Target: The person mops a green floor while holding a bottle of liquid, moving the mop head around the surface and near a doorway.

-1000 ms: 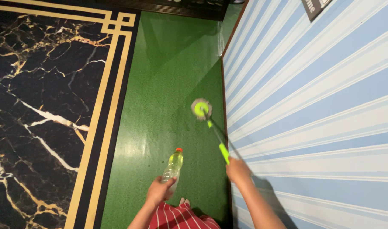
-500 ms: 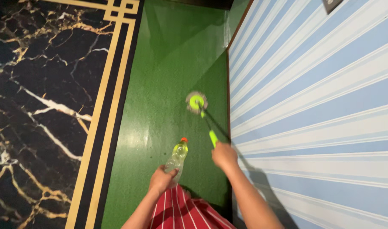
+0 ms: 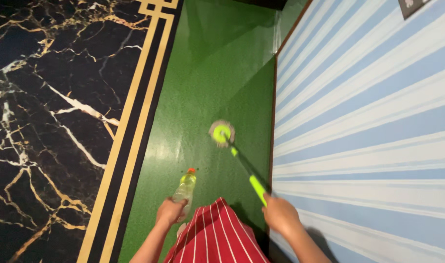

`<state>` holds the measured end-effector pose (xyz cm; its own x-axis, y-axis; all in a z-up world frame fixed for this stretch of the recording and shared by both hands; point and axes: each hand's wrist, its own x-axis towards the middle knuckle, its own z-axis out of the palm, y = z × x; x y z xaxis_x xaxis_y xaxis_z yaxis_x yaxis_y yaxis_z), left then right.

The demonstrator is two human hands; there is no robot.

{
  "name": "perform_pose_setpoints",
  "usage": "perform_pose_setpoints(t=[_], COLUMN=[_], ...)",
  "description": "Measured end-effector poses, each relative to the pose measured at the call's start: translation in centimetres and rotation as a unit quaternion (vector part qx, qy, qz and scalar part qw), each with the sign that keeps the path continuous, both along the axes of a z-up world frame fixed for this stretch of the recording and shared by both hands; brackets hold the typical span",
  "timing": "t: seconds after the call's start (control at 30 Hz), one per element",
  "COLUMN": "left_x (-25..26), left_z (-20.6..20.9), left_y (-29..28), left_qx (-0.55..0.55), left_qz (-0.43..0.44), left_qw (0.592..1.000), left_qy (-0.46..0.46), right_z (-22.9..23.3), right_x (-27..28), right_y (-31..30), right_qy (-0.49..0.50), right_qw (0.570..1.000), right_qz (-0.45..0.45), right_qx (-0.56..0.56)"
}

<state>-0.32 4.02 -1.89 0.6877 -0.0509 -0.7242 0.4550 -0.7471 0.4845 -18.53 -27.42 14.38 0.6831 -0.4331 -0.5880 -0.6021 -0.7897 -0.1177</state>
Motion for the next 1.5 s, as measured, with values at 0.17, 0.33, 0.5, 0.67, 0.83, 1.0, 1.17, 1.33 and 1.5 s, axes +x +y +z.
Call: perform_pose_setpoints(t=[0.17,0.33,0.5,0.67,0.83,1.0,1.17,1.33,1.5], left_x=[0.8,1.3,1.1,0.5,0.1,-0.3,-0.8,-1.8,-2.1], left_z=[-2.5,-1.0,0.8,0.9,-0.7,-3.2,-3.5,-1.5,-0.4], left_y=[1.0,0.7,0.3,1.1,2.2,3.1,3.7,3.0,2.0], left_qx=[-0.003,-0.060,0.008,-0.011,-0.070,-0.051,-0.076,-0.166,-0.248], left_qz=[0.050,0.128,0.081,0.093,0.116,0.124,0.125,0.204,0.216], left_qw=[0.998,0.990,0.994,0.991,0.991,0.991,0.989,0.965,0.944], left_qy=[-0.044,0.014,-0.079,-0.096,-0.015,0.009,0.007,-0.002,0.001], right_z=[3.1,-3.8,-14.5,-14.8,-4.7,2.8,-1.1,-12.9,-19.3], right_x=[1.9,7.6,14.6,13.3,7.4,4.2,7.2,18.3,21.5], right_y=[4.4,1.3,-3.6,-1.9,1.6,6.0,7.7,1.9,-2.9], right_qy=[-0.024,-0.088,-0.089,-0.090,-0.064,0.025,-0.029,-0.134,-0.138], right_qw=[0.999,0.995,0.995,0.995,0.997,0.997,0.993,0.984,0.984], right_qz=[0.022,0.016,0.006,-0.029,0.036,0.072,0.111,0.097,0.047], right_qx=[-0.018,-0.040,-0.044,-0.028,-0.028,-0.024,-0.029,-0.062,-0.099])
